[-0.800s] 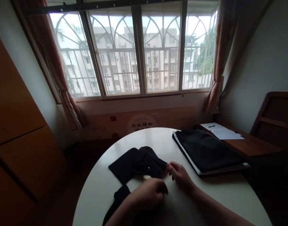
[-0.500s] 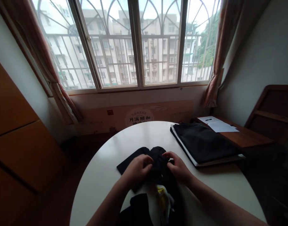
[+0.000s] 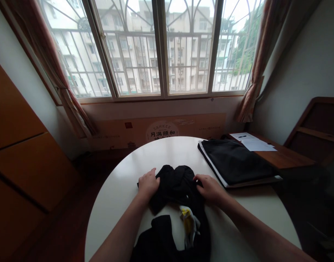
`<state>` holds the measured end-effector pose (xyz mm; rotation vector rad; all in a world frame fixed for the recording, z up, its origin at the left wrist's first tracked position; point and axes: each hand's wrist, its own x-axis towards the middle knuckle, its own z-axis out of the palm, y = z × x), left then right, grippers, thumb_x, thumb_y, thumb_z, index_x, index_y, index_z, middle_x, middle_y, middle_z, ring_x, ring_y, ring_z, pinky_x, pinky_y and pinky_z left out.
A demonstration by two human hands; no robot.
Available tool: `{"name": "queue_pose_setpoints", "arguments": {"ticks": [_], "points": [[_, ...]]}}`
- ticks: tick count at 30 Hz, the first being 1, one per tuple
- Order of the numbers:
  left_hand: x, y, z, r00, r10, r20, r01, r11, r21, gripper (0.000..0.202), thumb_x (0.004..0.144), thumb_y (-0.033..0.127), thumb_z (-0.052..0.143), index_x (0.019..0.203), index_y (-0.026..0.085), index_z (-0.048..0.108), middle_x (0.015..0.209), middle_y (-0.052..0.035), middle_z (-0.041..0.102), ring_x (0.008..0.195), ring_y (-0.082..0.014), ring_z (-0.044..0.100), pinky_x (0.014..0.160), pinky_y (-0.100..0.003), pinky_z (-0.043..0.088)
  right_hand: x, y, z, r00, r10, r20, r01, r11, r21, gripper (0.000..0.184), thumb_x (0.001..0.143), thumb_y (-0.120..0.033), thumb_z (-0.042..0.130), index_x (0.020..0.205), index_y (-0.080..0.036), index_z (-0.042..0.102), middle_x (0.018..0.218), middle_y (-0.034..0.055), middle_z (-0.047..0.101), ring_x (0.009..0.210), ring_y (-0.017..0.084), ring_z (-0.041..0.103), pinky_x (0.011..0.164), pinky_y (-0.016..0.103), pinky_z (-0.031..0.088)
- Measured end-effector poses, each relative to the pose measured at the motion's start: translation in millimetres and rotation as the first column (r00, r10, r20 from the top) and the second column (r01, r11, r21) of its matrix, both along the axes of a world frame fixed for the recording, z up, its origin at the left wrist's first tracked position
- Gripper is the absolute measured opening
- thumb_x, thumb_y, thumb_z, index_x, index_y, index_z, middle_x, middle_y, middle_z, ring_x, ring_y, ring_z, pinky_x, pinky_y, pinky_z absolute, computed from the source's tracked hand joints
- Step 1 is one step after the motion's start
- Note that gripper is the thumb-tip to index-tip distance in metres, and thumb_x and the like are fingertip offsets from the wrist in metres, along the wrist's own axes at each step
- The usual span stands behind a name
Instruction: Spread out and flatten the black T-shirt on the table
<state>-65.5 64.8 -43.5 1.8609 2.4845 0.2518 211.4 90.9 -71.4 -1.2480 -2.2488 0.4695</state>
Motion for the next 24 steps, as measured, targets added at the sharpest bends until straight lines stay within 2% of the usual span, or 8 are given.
{"name": "queue_pose_setpoints", "arguments": {"ticks": [3,6,8,12,15,19,22,24], "points": [[-6.2,0.2,7.8,0.986,-0.053,0.156,0.045,0.998,0.053,0.043,0.087,0.017,0.052,0.128,0.019,0.066,0.119,-0.0096,0.075,0.111,-0.0245,0.069,0.096,-0.033,0.048,3.4,0.9,12.2,0.980,-0.032,-0.197,0.039,0.999,0.033,0.018,0.080,-0.016,0.050,0.089,-0.021,0.064,0.081,0.0022,0.069,0.074,0.019,0.064,0.070,0.028,0.046],[-22.2,-2.9,21.6,0.950,-0.060,0.306,-0.026,0.962,0.271,0.031,0.086,0.019,0.049,0.102,0.020,0.076,0.103,-0.0073,0.078,0.100,-0.0236,0.071,0.090,-0.030,0.050,17.7,5.2,26.2,0.879,-0.123,-0.461,0.213,0.966,0.149,0.011,0.082,-0.021,0.050,0.086,-0.022,0.059,0.077,-0.0001,0.064,0.071,0.018,0.059,0.069,0.028,0.045],[-39.8,-6.0,31.9,0.931,-0.002,0.366,-0.166,0.889,0.428,0.029,0.085,0.022,0.048,0.092,0.021,0.076,0.095,-0.0062,0.077,0.094,-0.0244,0.070,0.088,-0.031,0.051,33.5,10.1,34.8,0.773,-0.174,-0.610,0.375,0.901,0.219,0.008,0.082,-0.025,0.051,0.084,-0.022,0.058,0.078,0.0000,0.062,0.074,0.019,0.057,0.072,0.030,0.045],[-82.0,-11.3,43.3,0.876,0.162,0.455,-0.441,0.651,0.618,0.029,0.083,0.023,0.046,0.089,0.021,0.074,0.099,-0.0087,0.074,0.096,-0.0281,0.068,0.090,-0.036,0.051,68.0,22.0,44.6,0.571,-0.233,-0.787,0.620,0.751,0.227,0.008,0.080,-0.028,0.053,0.083,-0.022,0.056,0.080,-0.0002,0.057,0.077,0.020,0.054,0.076,0.033,0.043],[-103.9,-12.7,41.1,0.826,0.243,0.508,-0.543,0.584,0.604,0.033,0.084,0.024,0.044,0.097,0.019,0.074,0.104,-0.0115,0.073,0.099,-0.0296,0.067,0.091,-0.038,0.051,82.9,27.7,46.7,0.448,-0.266,-0.853,0.716,0.678,0.165,0.009,0.078,-0.029,0.054,0.082,-0.021,0.056,0.079,-0.0008,0.055,0.076,0.019,0.052,0.075,0.033,0.042],[-108.5,-12.0,33.6,0.850,0.292,0.438,-0.500,0.708,0.498,0.034,0.085,0.025,0.045,0.107,0.020,0.072,0.107,-0.0123,0.073,0.102,-0.0309,0.066,0.089,-0.038,0.051,82.9,27.2,48.4,0.500,-0.322,-0.804,0.688,0.712,0.142,0.011,0.075,-0.029,0.055,0.079,-0.020,0.060,0.076,0.0006,0.058,0.074,0.020,0.054,0.073,0.033,0.043],[-102.8,-11.5,30.1,0.886,0.324,0.333,-0.407,0.886,0.221,0.029,0.081,0.025,0.052,0.101,0.023,0.073,0.103,-0.0101,0.074,0.097,-0.0302,0.068,0.079,-0.036,0.052,77.4,24.5,48.3,0.638,-0.368,-0.676,0.585,0.803,0.114,0.013,0.073,-0.029,0.054,0.075,-0.020,0.063,0.072,0.0013,0.061,0.067,0.019,0.054,0.066,0.031,0.042],[-98.7,-11.5,29.2,0.913,0.314,0.262,-0.328,0.945,0.010,0.022,0.076,0.025,0.057,0.092,0.024,0.073,0.098,-0.0094,0.075,0.094,-0.0306,0.069,0.076,-0.036,0.051,75.0,22.8,47.5,0.736,-0.380,-0.561,0.513,0.853,0.094,0.013,0.073,-0.028,0.053,0.072,-0.021,0.063,0.069,0.0011,0.061,0.065,0.019,0.054,0.065,0.031,0.041]]}}
